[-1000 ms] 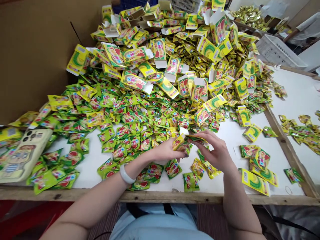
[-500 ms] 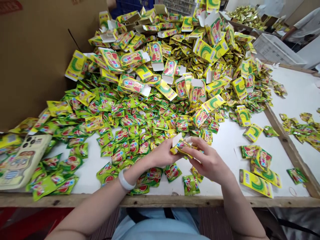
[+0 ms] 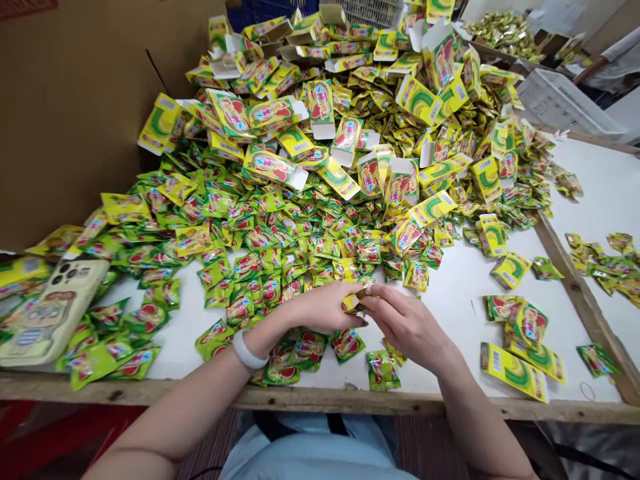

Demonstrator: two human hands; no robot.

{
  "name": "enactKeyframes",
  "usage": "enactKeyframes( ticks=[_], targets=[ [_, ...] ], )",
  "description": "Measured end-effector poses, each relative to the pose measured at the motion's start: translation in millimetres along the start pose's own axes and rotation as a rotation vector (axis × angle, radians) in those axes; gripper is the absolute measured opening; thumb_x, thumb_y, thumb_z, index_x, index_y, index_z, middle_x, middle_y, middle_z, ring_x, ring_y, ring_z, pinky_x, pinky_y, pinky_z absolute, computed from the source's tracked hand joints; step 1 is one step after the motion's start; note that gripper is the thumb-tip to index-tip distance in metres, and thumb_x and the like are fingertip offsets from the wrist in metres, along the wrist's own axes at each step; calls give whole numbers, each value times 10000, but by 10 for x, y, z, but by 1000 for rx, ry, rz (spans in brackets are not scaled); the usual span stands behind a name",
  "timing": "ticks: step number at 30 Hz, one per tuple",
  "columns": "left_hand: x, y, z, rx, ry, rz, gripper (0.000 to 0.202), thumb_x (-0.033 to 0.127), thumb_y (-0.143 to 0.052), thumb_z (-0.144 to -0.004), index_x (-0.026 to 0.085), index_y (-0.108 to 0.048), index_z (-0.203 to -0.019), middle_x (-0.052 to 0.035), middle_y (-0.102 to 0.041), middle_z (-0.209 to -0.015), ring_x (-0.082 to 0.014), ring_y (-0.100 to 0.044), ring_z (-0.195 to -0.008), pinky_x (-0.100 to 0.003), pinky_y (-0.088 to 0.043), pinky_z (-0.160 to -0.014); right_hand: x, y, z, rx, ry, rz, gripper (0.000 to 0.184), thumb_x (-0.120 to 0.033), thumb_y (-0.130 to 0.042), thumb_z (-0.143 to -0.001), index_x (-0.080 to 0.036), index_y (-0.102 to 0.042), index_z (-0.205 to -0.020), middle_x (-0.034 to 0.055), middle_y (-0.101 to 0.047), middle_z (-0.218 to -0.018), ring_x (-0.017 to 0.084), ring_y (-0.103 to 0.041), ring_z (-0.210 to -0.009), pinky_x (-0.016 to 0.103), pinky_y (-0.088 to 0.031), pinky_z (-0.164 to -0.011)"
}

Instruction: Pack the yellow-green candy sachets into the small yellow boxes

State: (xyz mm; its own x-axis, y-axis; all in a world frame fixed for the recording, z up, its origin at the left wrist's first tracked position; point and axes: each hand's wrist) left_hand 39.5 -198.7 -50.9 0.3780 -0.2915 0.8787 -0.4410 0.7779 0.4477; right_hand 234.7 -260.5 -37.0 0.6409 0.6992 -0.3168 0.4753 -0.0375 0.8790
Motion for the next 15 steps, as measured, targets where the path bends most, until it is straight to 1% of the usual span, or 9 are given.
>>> enactKeyframes(
  ticks=[3,5,6,8,9,11,12,13,15],
  targets=[
    [-61,30,-6,-194,23,137,195,309,-705,-695,182,-586,-783,41,-595,-718,-137,-534,-660,-235,-414,-600,19,13,-5,-61,-25,-235,178,-129,-504,-983,-202,-614,-1103,88,-685,-1003,188,-687,-877,302,-575,-728],
    [-111,53,-6,-249,57,235,207,330,-701,-692,181,-566,-741,43,-564,-661,-129,-514,-615,-240,-411,-575,53,56,-6,-72,-97,-398,166,-190,-559,-973,-217,-602,-1131,68,-673,-988,165,-673,-827,280,-575,-694],
    [-132,63,-3,-262,76,289,207,339,-689,-703,181,-561,-742,41,-559,-640,-130,-517,-594,-246,-413,-561,75,78,-4,-60,-145,-471,214,-213,-584,-963,-223,-584,-1177,71,-668,-1024,152,-668,-800,268,-577,-670],
    [-153,77,1,-279,102,356,186,326,-663,-717,179,-552,-743,35,-553,-606,-133,-523,-560,-253,-414,-537,118,99,0,-14,-216,-564,279,-241,-609,-950,-228,-566,-1225,81,-663,-1082,126,-655,-735,244,-570,-612],
    [-153,78,1,-282,105,361,175,312,-656,-715,179,-544,-738,35,-549,-596,-131,-520,-550,-254,-411,-531,135,94,0,9,-225,-577,255,-246,-612,-949,-226,-586,-1201,77,-672,-1062,120,-648,-708,236,-560,-588],
    [-139,59,-5,-269,101,352,188,293,-670,-692,185,-521,-735,46,-533,-587,-125,-506,-540,-251,-402,-524,154,56,-4,42,-193,-548,124,-247,-610,-952,-219,-659,-1063,55,-697,-934,129,-647,-692,242,-547,-590],
    [-129,40,-11,-255,98,361,214,291,-687,-678,189,-515,-754,53,-530,-594,-123,-504,-542,-249,-400,-522,157,31,-9,56,-167,-530,92,-245,-605,-956,-217,-685,-993,46,-703,-866,140,-654,-702,250,-544,-604],
    [-120,17,-19,-233,93,385,253,295,-709,-665,192,-513,-788,58,-532,-608,-122,-505,-545,-247,-402,-520,156,8,-13,58,-145,-522,108,-240,-597,-961,-216,-702,-954,44,-710,-833,152,-665,-723,259,-546,-626],
    [-106,-35,-36,-169,65,459,336,299,-746,-647,194,-519,-871,60,-552,-666,-121,-518,-568,-244,-418,-527,154,-16,-18,31,-125,-540,172,-231,-555,-981,-222,-725,-961,47,-730,-843,166,-689,-770,278,-555,-676]
  ],
)
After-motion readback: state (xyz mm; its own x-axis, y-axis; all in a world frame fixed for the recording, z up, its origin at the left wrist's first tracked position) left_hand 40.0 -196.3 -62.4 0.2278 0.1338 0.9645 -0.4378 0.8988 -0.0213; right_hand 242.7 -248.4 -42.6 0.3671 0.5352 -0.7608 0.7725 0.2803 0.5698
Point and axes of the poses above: each hand's wrist, its own z-axis away from the middle knuckle, its own y-axis out of the back of the hand, x = y × z
